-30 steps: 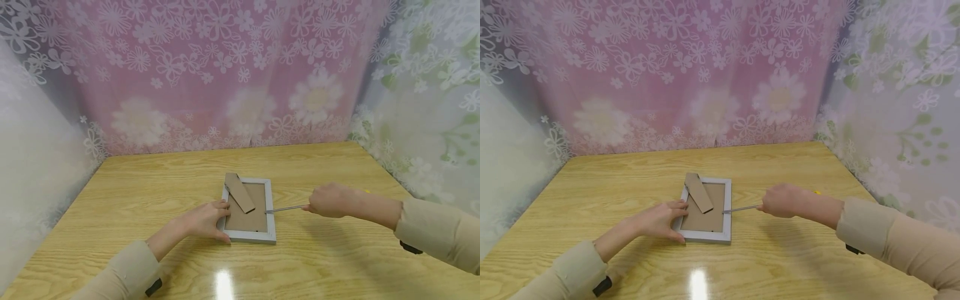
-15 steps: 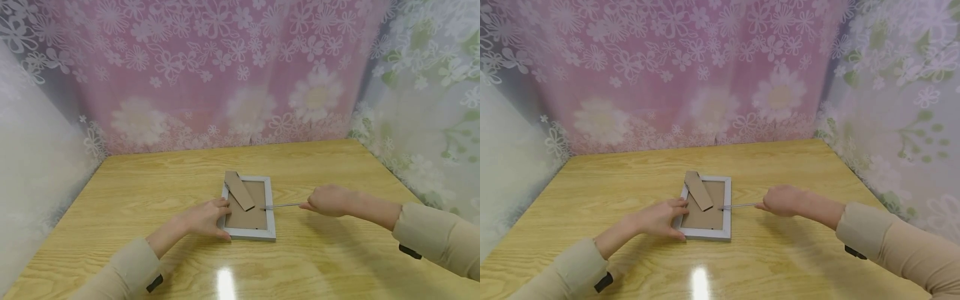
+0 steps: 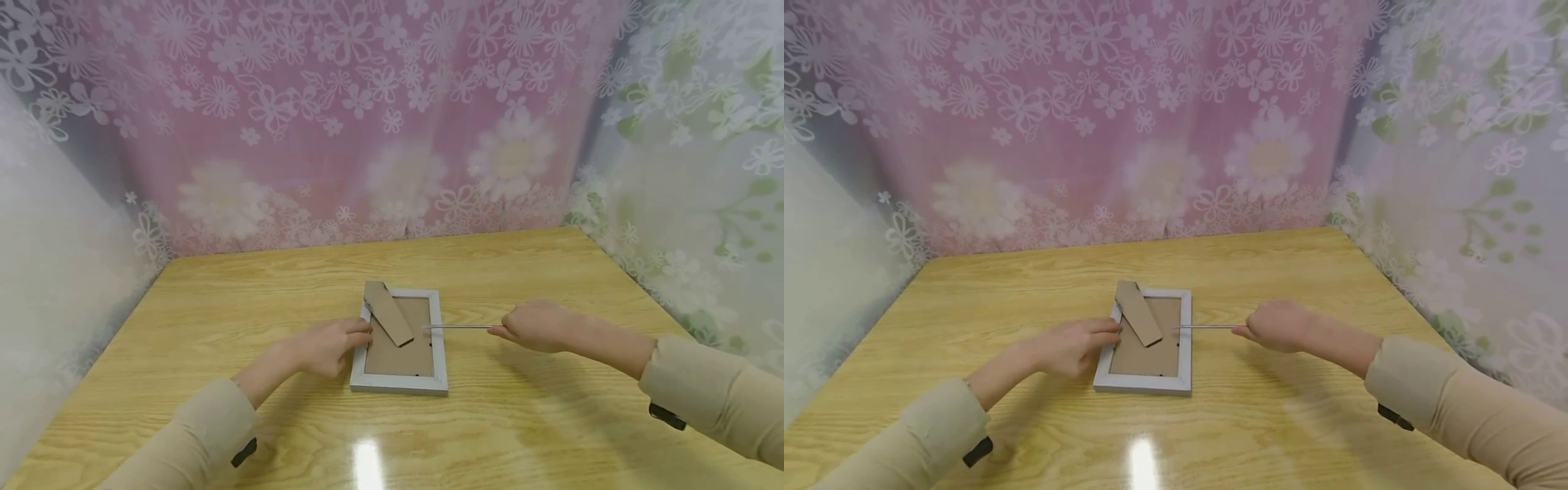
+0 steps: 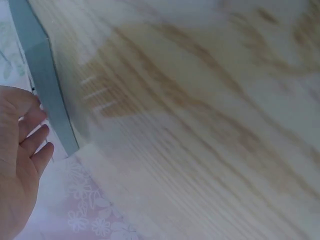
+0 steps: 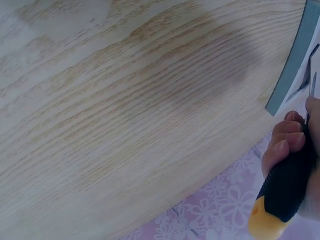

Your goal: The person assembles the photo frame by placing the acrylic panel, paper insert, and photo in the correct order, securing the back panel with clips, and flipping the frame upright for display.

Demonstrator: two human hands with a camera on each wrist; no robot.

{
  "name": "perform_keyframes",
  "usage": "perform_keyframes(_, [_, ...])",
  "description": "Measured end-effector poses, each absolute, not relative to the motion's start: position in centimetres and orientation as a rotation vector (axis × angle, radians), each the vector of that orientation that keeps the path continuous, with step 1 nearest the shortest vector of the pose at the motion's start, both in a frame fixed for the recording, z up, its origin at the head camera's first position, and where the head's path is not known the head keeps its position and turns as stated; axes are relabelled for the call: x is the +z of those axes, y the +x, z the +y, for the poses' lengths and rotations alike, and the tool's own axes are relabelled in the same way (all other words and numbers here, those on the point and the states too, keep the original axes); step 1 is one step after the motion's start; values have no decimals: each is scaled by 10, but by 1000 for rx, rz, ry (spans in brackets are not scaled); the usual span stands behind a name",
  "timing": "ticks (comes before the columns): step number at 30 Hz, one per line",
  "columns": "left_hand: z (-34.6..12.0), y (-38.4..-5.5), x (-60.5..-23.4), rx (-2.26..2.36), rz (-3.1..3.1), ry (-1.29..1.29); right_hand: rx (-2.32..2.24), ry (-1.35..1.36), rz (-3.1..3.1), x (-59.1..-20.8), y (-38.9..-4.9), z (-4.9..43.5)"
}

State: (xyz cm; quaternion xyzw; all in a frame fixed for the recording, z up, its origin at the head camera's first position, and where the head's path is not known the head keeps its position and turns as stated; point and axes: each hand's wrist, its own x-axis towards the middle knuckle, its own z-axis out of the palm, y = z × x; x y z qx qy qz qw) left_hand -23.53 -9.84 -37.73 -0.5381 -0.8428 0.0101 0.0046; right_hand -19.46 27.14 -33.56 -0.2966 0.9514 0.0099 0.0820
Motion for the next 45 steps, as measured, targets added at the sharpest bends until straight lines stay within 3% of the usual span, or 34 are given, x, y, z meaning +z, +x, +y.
perform_keyframes(45, [-73, -217, -380, 279, -2273, -1706, -82, -774, 2895, -346, -194, 288])
